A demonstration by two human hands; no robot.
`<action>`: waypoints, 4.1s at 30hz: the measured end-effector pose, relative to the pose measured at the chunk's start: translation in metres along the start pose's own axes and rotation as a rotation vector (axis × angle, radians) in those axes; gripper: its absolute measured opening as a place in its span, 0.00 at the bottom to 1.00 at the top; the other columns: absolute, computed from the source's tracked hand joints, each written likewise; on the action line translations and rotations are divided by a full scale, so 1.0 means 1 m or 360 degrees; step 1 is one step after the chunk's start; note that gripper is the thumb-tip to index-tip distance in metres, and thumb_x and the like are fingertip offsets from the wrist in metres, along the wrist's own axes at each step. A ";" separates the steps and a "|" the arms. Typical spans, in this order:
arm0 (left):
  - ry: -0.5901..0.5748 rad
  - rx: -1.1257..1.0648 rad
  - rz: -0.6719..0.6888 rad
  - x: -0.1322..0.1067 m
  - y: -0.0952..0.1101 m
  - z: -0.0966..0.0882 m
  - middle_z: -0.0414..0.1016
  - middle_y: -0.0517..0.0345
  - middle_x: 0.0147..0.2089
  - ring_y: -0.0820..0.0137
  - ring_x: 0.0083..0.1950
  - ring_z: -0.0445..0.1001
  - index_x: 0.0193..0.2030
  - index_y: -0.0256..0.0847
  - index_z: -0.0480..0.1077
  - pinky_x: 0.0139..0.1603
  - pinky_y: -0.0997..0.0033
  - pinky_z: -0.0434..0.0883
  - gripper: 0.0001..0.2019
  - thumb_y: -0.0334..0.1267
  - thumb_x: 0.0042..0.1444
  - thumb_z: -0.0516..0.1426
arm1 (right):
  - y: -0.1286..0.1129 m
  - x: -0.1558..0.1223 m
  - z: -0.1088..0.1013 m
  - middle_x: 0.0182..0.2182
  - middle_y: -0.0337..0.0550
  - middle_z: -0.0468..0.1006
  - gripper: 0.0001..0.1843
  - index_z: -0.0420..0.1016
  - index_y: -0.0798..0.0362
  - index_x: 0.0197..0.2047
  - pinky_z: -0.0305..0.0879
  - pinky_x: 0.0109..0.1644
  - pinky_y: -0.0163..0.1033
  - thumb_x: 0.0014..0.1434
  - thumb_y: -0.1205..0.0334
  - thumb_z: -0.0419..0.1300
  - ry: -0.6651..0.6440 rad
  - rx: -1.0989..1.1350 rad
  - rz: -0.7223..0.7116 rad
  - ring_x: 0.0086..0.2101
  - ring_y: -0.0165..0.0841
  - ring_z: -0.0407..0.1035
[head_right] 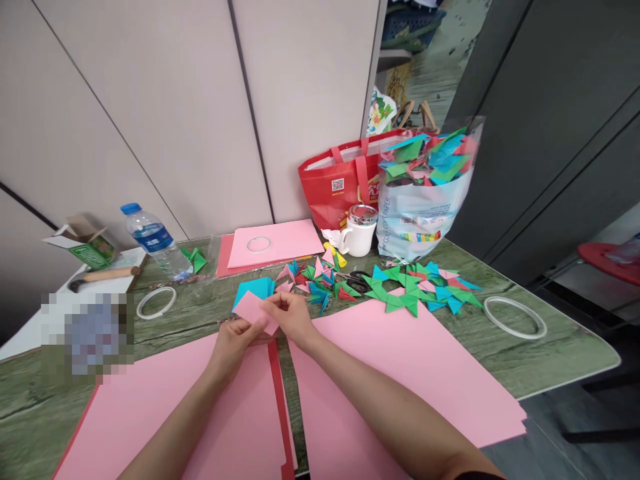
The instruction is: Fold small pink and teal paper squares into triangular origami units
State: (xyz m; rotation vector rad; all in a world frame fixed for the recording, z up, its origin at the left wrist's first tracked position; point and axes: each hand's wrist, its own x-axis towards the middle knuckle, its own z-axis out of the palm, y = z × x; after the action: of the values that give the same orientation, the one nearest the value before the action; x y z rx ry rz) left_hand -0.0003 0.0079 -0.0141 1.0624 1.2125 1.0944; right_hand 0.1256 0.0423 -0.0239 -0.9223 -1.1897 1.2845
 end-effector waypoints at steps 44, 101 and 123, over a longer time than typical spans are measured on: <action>0.0113 0.0182 0.0222 0.003 0.016 -0.012 0.75 0.56 0.20 0.70 0.20 0.72 0.21 0.35 0.70 0.25 0.72 0.69 0.11 0.42 0.41 0.62 | -0.004 0.005 -0.007 0.22 0.37 0.69 0.12 0.71 0.55 0.26 0.59 0.27 0.33 0.48 0.54 0.60 -0.0172 -0.0168 -0.0132 0.23 0.27 0.63; 0.0362 0.0365 0.0368 0.011 0.008 -0.019 0.73 0.56 0.34 0.69 0.34 0.72 0.57 0.36 0.60 0.34 0.70 0.70 0.34 0.44 0.42 0.61 | -0.003 -0.007 -0.001 0.34 0.39 0.74 0.26 0.67 0.51 0.49 0.67 0.35 0.37 0.47 0.54 0.62 -0.0669 -0.0011 0.0253 0.29 0.30 0.70; 0.0127 0.0224 0.0395 0.012 0.008 -0.023 0.78 0.54 0.32 0.66 0.30 0.74 0.35 0.36 0.75 0.30 0.69 0.71 0.12 0.38 0.43 0.60 | 0.006 0.005 -0.003 0.21 0.40 0.71 0.14 0.71 0.58 0.24 0.71 0.27 0.38 0.45 0.53 0.63 -0.0073 0.0384 0.0693 0.23 0.28 0.67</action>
State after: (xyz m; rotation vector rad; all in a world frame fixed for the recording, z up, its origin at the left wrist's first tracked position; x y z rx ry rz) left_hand -0.0236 0.0221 -0.0095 1.3143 1.2589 1.2651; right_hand 0.1270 0.0481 -0.0295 -1.0080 -0.8670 1.7620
